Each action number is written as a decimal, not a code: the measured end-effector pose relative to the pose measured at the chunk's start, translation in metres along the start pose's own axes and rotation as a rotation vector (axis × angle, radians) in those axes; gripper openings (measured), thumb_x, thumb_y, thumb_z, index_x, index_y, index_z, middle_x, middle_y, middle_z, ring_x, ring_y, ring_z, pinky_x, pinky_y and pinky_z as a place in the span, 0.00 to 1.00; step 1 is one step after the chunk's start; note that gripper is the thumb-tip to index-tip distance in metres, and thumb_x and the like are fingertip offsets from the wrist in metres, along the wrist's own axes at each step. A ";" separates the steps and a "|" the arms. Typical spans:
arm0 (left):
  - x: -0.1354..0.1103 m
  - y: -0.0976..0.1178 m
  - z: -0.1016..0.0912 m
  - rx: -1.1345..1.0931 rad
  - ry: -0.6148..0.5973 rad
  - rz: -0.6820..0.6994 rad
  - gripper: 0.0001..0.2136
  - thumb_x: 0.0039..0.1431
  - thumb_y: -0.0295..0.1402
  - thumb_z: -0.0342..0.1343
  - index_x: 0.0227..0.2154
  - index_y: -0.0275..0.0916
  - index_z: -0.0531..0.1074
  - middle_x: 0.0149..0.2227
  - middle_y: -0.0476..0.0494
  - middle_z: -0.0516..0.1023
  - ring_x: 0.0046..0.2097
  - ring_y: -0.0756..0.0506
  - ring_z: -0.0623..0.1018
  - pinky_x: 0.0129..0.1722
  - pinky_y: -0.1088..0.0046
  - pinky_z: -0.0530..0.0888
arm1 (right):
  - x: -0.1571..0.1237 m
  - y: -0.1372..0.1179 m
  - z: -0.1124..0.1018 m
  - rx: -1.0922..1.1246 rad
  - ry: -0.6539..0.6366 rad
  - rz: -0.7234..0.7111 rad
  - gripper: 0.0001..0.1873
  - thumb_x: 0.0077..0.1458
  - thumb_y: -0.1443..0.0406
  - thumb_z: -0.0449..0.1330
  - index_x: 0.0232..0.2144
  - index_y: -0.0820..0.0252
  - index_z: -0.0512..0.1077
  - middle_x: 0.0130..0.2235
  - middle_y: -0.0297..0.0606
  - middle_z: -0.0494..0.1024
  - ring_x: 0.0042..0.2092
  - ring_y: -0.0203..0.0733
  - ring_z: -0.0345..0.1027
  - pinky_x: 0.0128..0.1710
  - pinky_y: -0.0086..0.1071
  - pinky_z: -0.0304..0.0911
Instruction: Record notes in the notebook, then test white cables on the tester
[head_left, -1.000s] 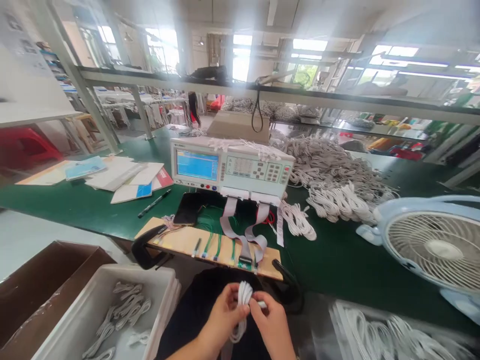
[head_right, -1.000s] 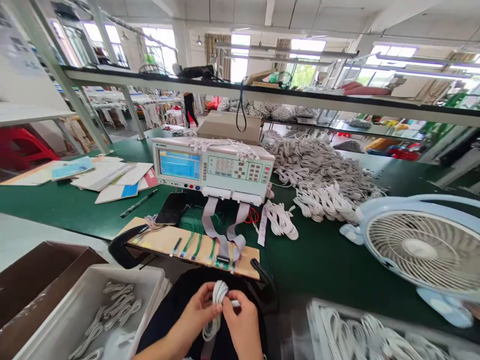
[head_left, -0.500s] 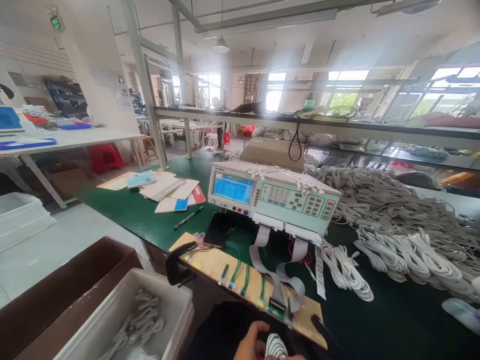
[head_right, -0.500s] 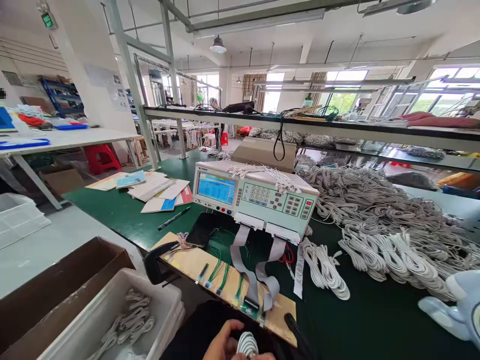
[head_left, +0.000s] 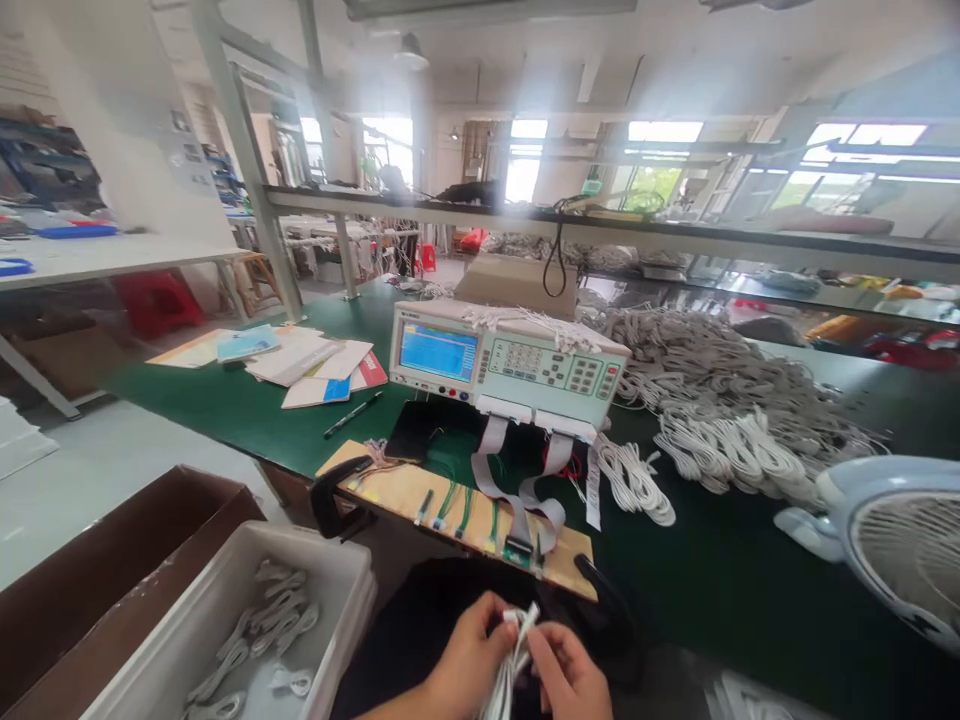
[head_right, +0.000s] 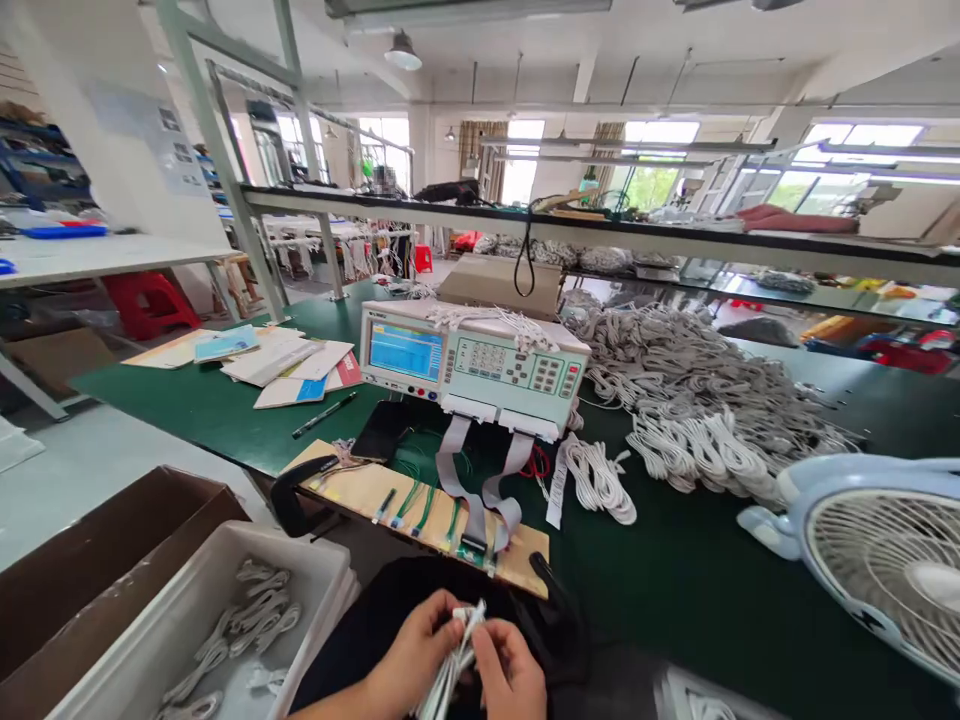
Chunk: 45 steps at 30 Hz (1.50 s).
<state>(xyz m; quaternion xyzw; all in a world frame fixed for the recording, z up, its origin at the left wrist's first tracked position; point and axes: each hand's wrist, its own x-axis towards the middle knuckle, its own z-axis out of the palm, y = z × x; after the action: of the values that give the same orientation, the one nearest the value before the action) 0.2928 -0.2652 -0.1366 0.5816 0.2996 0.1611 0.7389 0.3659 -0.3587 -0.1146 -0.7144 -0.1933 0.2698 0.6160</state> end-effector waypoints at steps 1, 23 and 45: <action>-0.003 0.002 0.002 0.002 0.018 0.019 0.15 0.49 0.46 0.50 0.27 0.38 0.61 0.25 0.51 0.65 0.26 0.51 0.66 0.28 0.75 0.64 | -0.002 -0.005 -0.001 -0.010 -0.046 -0.032 0.18 0.43 0.51 0.58 0.26 0.62 0.69 0.23 0.33 0.70 0.24 0.36 0.63 0.23 0.25 0.60; 0.021 0.013 0.004 0.016 0.047 -0.001 0.18 0.42 0.47 0.57 0.21 0.36 0.62 0.20 0.53 0.63 0.23 0.54 0.61 0.24 0.78 0.59 | 0.027 -0.011 -0.013 -0.008 -0.111 0.073 0.19 0.45 0.53 0.58 0.28 0.65 0.69 0.19 0.33 0.70 0.19 0.30 0.55 0.18 0.25 0.50; 0.022 0.042 0.005 -0.508 0.147 -0.217 0.16 0.38 0.37 0.62 0.17 0.34 0.61 0.17 0.50 0.68 0.18 0.58 0.63 0.21 0.83 0.61 | 0.018 -0.002 -0.024 -0.211 -0.045 -0.011 0.22 0.50 0.51 0.53 0.40 0.61 0.71 0.30 0.37 0.75 0.27 0.37 0.65 0.29 0.25 0.63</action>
<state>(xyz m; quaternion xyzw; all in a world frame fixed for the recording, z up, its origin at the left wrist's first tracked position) 0.3174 -0.2446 -0.1017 0.3290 0.3628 0.1927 0.8503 0.3946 -0.3662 -0.1133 -0.7681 -0.2383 0.2605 0.5343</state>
